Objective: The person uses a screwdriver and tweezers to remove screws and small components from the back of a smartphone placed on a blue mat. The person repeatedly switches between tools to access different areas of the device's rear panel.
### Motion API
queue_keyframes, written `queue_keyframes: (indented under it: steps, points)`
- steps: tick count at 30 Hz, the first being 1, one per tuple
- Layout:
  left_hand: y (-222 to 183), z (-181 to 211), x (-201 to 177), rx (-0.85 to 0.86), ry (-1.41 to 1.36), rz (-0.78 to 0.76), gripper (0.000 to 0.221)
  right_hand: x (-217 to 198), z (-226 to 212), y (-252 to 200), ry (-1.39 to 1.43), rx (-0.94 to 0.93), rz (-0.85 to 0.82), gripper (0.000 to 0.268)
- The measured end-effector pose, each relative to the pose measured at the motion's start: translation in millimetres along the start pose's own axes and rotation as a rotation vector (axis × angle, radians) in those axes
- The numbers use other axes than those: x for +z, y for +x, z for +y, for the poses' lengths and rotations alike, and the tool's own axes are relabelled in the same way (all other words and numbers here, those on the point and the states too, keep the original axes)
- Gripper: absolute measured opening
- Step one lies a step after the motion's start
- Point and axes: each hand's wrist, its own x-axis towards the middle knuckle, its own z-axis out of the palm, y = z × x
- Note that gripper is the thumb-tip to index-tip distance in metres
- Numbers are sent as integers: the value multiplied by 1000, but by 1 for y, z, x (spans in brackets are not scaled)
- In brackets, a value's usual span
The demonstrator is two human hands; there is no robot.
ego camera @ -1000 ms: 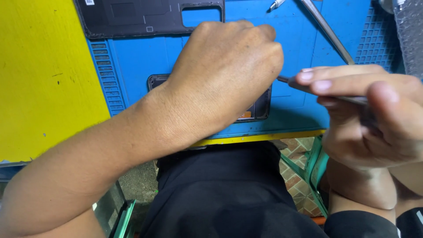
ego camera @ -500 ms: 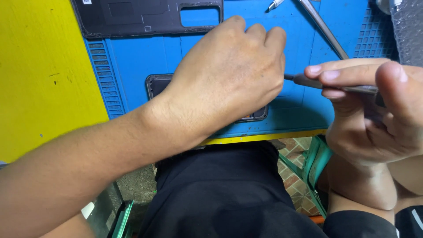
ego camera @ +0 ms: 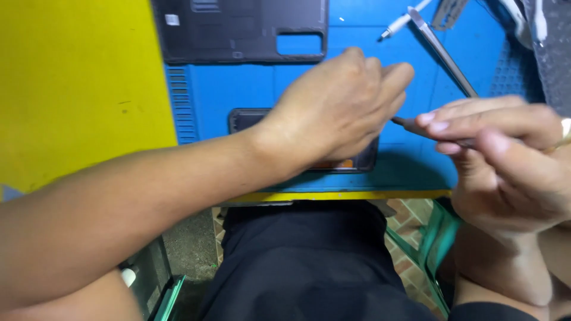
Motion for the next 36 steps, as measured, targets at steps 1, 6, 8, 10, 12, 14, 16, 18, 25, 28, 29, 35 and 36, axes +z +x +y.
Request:
queue_keyframes:
  steps: [1,6,8,10,12,14,16,18,25,28,29,35,36]
  points:
    - [1,2,1,-6,18,-10,15,0,2,0,14,-16,5,19]
    - [5,5,15,-73,-162,114,21,-17,10,-17,-98,-37,-61,31]
    - [0,-11,11,-88,-187,138,20,-11,14,-18,-46,-39,-56,37]
    - [-10,-33,-1,-91,-226,170,19,-11,17,-18,-6,-29,-50,45]
    - [-23,-61,-17,-170,-410,-71,16,-18,19,-17,101,42,-137,83]
    - [-54,-87,-29,-198,-284,-26,20,-23,22,-15,19,-7,-134,58]
    - [-79,-106,-39,-238,-157,21,27,-21,20,-13,-60,-63,-141,36]
    - [-95,-117,-50,-333,-249,11,22,-9,12,-13,131,110,-40,65]
    - [-117,-120,-53,-335,-265,32,15,-10,8,1,-42,-34,-20,9]
    - [-114,-114,-54,-342,-255,45,14,-11,9,2,49,92,-41,70]
    - [-112,-112,-53,-343,-222,59,10,-13,8,8,21,-2,-45,50]
    - [-80,-88,-49,-268,-242,45,11,-18,14,10,45,-92,-113,54]
    - [-73,-83,-49,-245,-264,19,18,-19,15,12,-64,-145,-132,59]
